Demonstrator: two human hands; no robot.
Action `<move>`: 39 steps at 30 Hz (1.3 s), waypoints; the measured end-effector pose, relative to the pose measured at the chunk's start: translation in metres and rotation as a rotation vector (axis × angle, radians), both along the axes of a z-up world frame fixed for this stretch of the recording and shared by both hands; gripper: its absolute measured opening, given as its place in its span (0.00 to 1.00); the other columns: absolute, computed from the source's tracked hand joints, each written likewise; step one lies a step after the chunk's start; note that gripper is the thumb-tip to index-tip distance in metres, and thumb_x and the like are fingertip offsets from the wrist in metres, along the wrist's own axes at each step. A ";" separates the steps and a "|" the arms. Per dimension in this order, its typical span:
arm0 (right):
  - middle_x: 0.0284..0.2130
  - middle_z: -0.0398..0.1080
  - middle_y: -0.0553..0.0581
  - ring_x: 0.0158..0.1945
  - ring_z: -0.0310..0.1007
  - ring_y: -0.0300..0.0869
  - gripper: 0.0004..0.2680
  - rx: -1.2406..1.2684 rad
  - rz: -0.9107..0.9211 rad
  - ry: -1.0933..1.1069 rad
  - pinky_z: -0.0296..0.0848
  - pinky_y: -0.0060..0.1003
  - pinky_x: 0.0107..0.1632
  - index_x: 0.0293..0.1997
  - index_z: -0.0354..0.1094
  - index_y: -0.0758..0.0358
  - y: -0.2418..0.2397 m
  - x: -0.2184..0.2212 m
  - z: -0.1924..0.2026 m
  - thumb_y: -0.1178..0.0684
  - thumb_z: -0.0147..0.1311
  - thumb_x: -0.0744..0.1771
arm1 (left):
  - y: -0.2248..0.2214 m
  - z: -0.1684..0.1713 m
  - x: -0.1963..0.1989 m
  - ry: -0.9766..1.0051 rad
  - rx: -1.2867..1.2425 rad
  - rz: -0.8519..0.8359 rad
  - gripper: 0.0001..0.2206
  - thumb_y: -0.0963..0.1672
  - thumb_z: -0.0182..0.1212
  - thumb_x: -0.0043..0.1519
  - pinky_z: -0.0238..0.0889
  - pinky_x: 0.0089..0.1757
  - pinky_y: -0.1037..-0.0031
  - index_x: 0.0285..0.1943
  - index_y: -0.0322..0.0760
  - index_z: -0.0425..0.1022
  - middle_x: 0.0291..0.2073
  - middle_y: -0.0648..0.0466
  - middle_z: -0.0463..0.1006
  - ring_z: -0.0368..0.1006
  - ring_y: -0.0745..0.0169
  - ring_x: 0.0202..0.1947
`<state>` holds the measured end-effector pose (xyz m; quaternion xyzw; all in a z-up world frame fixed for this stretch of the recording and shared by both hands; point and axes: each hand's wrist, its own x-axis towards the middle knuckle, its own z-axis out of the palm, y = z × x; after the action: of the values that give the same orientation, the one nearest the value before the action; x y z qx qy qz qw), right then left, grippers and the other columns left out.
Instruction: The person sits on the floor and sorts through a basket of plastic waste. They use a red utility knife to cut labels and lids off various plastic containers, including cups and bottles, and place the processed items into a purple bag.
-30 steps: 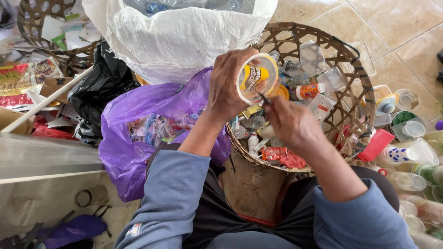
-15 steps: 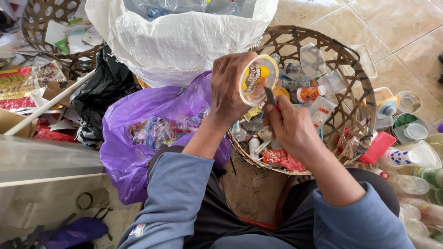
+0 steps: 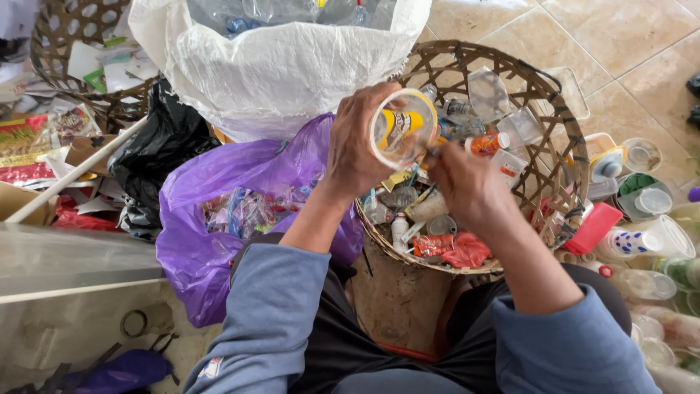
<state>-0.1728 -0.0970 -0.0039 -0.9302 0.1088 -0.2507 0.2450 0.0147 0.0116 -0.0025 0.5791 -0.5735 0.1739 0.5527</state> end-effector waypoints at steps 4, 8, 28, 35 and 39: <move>0.23 0.73 0.62 0.31 0.74 0.64 0.09 0.197 -0.227 -0.006 0.69 0.57 0.35 0.43 0.64 0.62 -0.021 -0.004 0.012 0.50 0.44 0.75 | 0.001 0.003 -0.008 0.092 -0.015 -0.022 0.32 0.46 0.77 0.53 0.72 0.50 0.63 0.65 0.42 0.65 0.44 0.55 0.80 0.81 0.56 0.44; 0.29 0.75 0.58 0.20 0.68 0.39 0.07 0.534 -0.119 -0.347 0.68 0.30 0.27 0.46 0.66 0.65 -0.016 -0.006 0.023 0.53 0.45 0.75 | -0.004 0.011 -0.020 0.358 -0.027 -0.285 0.40 0.45 0.86 0.44 0.70 0.54 0.64 0.65 0.38 0.64 0.47 0.50 0.81 0.81 0.55 0.48; 0.34 0.68 0.58 0.32 0.66 0.44 0.16 0.015 -0.427 -0.322 0.65 0.38 0.37 0.59 0.61 0.75 -0.016 -0.119 0.053 0.47 0.53 0.75 | -0.047 0.005 -0.048 0.942 0.125 -0.843 0.62 0.63 0.78 0.46 0.72 0.59 0.46 0.82 0.57 0.30 0.77 0.39 0.56 0.56 0.35 0.73; 0.31 0.74 0.57 0.30 0.70 0.46 0.13 0.110 -0.713 0.431 0.69 0.42 0.33 0.43 0.74 0.62 -0.101 -0.188 -0.023 0.42 0.66 0.65 | -0.031 0.005 -0.017 0.818 0.026 -0.630 0.43 0.64 0.66 0.61 0.70 0.57 0.55 0.78 0.50 0.50 0.71 0.38 0.66 0.67 0.41 0.67; 0.24 0.63 0.51 0.26 0.57 0.38 0.14 0.330 -0.619 0.220 0.58 0.35 0.30 0.49 0.74 0.63 -0.098 -0.200 -0.041 0.45 0.68 0.66 | -0.023 0.006 -0.017 0.742 0.024 -0.646 0.40 0.63 0.67 0.64 0.71 0.57 0.53 0.77 0.48 0.53 0.70 0.35 0.67 0.68 0.40 0.67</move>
<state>-0.3733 -0.1950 -0.0451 -0.8226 0.4497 -0.1905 0.2912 -0.0026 -0.0112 0.0040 0.4009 -0.4901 -0.2309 0.7388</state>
